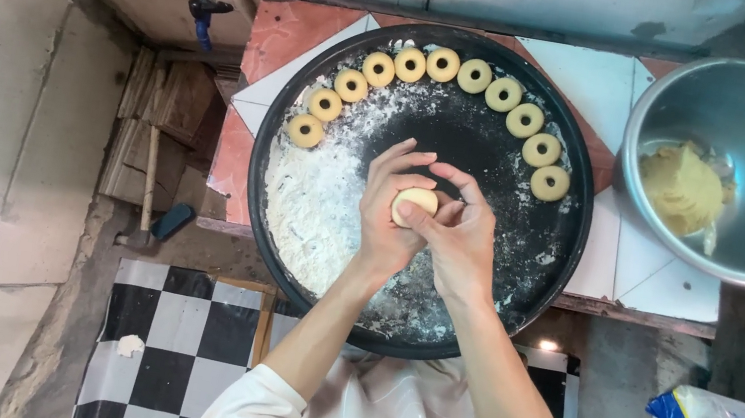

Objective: Shaping small portions of dough into rings and placing them on a floured tray.

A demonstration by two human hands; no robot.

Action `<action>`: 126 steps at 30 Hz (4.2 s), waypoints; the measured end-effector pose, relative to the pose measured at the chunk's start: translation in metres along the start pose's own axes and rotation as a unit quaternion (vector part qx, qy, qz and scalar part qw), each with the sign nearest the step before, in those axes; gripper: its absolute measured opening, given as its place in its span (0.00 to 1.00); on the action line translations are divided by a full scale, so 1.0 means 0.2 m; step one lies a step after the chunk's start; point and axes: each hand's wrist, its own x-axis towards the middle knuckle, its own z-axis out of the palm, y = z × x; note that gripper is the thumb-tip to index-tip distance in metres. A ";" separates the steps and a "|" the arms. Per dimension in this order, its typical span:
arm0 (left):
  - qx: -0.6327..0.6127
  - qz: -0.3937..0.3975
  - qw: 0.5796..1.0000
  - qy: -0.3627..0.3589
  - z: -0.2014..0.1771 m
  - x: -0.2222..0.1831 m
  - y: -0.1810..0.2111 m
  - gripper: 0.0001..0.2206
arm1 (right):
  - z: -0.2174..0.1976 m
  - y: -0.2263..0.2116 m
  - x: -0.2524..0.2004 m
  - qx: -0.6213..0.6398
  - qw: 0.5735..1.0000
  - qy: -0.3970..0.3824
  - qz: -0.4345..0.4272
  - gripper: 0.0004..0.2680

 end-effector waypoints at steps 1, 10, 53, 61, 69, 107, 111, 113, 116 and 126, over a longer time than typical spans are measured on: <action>0.003 -0.003 1.000 0.007 0.01 0.00 0.00 0.14 | 0.02 -0.03 -0.01 0.001 1.000 0.005 -0.006 0.24; 0.000 0.002 1.000 -0.028 -0.01 -0.02 -0.01 0.18 | -0.08 -0.03 0.01 -0.018 1.000 -0.013 0.002 0.23; -0.138 -0.266 0.954 0.014 -0.14 0.02 -0.05 0.06 | 0.01 -0.17 -0.02 -0.127 0.989 -0.071 0.036 0.20; -0.251 -0.431 0.866 0.031 -0.15 0.00 -0.02 0.09 | -0.01 -0.10 -0.01 -0.198 0.980 -0.019 0.002 0.13; -0.175 -0.386 0.905 -0.017 -0.10 0.02 0.14 0.11 | -0.01 -0.06 0.00 -0.117 0.993 -0.022 0.009 0.18; 0.020 -0.019 0.991 -0.129 -0.16 0.04 -0.01 0.15 | -0.11 0.07 0.04 -0.045 0.994 -0.090 0.047 0.27; 0.016 -0.019 0.992 -0.123 -0.16 0.02 -0.01 0.14 | -0.07 -0.01 0.03 -0.074 0.992 -0.096 0.048 0.26; 0.014 0.000 0.990 -0.140 -0.17 0.03 0.01 0.15 | -0.07 0.00 0.06 -0.050 0.992 -0.112 0.040 0.23; -0.023 0.046 0.985 -0.164 -0.16 0.05 -0.01 0.23 | -0.15 0.04 0.12 0.009 0.992 -0.119 0.035 0.21; -0.275 -0.432 0.856 0.073 -0.14 0.01 -0.01 0.21 | -0.10 -0.21 0.03 -0.210 0.971 -0.117 0.024 0.16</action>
